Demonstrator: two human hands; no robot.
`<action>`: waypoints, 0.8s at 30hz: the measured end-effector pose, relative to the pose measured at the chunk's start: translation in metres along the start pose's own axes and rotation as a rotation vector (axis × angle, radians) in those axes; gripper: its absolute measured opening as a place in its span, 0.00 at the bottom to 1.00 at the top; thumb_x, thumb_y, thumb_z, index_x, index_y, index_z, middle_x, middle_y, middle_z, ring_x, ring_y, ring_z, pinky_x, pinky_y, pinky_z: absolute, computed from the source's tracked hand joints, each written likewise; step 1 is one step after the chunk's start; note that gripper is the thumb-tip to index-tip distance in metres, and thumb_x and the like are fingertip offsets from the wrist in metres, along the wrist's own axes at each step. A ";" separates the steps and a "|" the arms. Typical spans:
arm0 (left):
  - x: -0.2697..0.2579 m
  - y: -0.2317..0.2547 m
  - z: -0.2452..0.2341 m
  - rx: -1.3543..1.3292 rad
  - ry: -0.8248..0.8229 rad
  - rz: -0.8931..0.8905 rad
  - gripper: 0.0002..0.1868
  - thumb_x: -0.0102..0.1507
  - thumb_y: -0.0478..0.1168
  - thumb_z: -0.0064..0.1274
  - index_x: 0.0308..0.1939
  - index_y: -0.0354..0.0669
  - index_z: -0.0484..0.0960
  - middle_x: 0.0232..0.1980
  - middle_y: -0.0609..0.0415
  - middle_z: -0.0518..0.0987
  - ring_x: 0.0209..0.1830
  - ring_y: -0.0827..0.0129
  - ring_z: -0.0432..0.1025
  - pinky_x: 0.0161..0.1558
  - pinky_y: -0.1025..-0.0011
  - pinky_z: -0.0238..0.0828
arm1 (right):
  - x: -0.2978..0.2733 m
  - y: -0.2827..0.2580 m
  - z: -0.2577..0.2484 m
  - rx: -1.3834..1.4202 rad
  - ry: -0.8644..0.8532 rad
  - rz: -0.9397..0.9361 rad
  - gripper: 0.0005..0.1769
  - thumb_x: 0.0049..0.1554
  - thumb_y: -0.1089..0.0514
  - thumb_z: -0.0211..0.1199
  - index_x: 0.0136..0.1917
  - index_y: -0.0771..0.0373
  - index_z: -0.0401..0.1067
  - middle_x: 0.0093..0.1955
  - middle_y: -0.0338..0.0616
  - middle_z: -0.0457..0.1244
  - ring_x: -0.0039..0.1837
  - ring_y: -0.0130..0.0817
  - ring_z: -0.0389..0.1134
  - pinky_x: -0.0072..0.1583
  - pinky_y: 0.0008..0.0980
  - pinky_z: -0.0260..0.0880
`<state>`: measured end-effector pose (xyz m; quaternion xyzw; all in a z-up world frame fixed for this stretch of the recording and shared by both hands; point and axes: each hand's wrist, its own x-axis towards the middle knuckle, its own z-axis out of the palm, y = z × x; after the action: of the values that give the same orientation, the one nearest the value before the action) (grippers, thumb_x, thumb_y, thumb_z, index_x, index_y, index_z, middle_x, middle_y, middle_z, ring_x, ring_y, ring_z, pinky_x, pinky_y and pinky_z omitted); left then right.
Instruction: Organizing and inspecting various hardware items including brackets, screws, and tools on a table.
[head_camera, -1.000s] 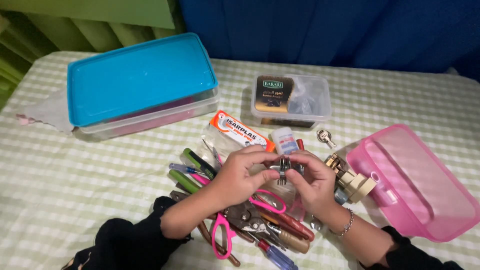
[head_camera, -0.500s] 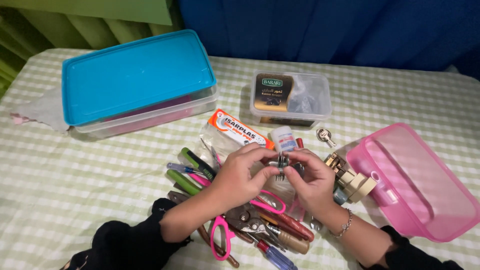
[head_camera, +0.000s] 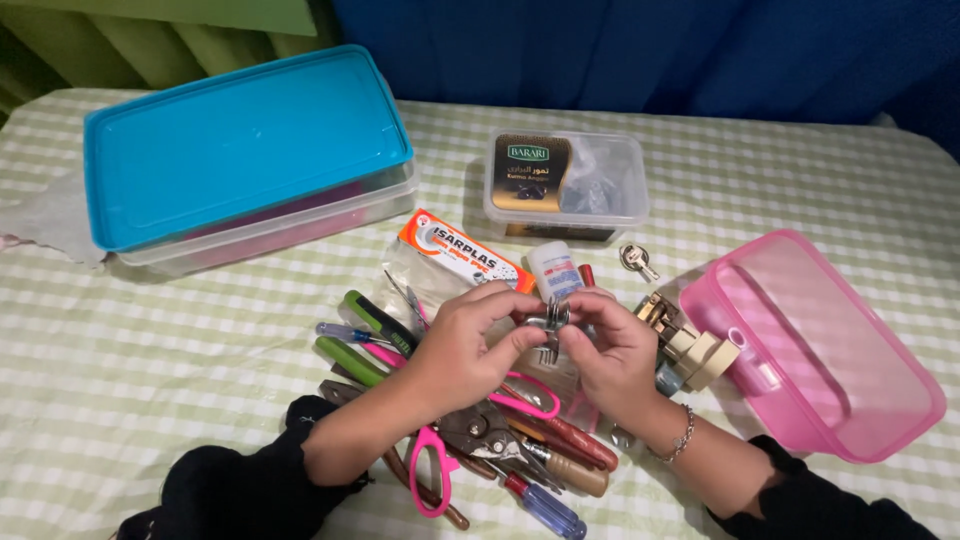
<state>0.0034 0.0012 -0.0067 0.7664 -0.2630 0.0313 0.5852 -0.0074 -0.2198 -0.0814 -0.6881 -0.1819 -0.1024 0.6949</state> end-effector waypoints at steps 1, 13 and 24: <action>0.001 -0.003 0.000 -0.001 -0.002 -0.001 0.14 0.62 0.38 0.61 0.49 0.35 0.83 0.44 0.47 0.81 0.44 0.58 0.79 0.47 0.67 0.74 | 0.001 -0.002 0.000 0.000 0.002 0.002 0.15 0.61 0.67 0.64 0.61 0.73 0.71 0.63 0.44 0.63 0.60 0.26 0.65 0.62 0.28 0.69; 0.000 -0.004 0.004 0.078 -0.002 0.015 0.14 0.65 0.36 0.57 0.53 0.36 0.80 0.49 0.45 0.79 0.48 0.53 0.77 0.49 0.64 0.74 | 0.006 -0.004 0.005 0.076 0.023 0.146 0.14 0.61 0.67 0.62 0.61 0.71 0.71 0.61 0.40 0.64 0.59 0.25 0.67 0.62 0.28 0.70; -0.003 0.001 0.008 0.181 0.054 0.083 0.12 0.63 0.33 0.55 0.50 0.37 0.75 0.47 0.43 0.74 0.49 0.48 0.73 0.49 0.61 0.72 | 0.002 0.001 0.004 0.041 0.013 0.104 0.17 0.56 0.67 0.67 0.58 0.67 0.69 0.57 0.39 0.65 0.58 0.24 0.67 0.63 0.31 0.68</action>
<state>-0.0019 -0.0052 -0.0100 0.8033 -0.2749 0.0998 0.5188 -0.0055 -0.2154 -0.0814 -0.6817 -0.1432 -0.0668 0.7143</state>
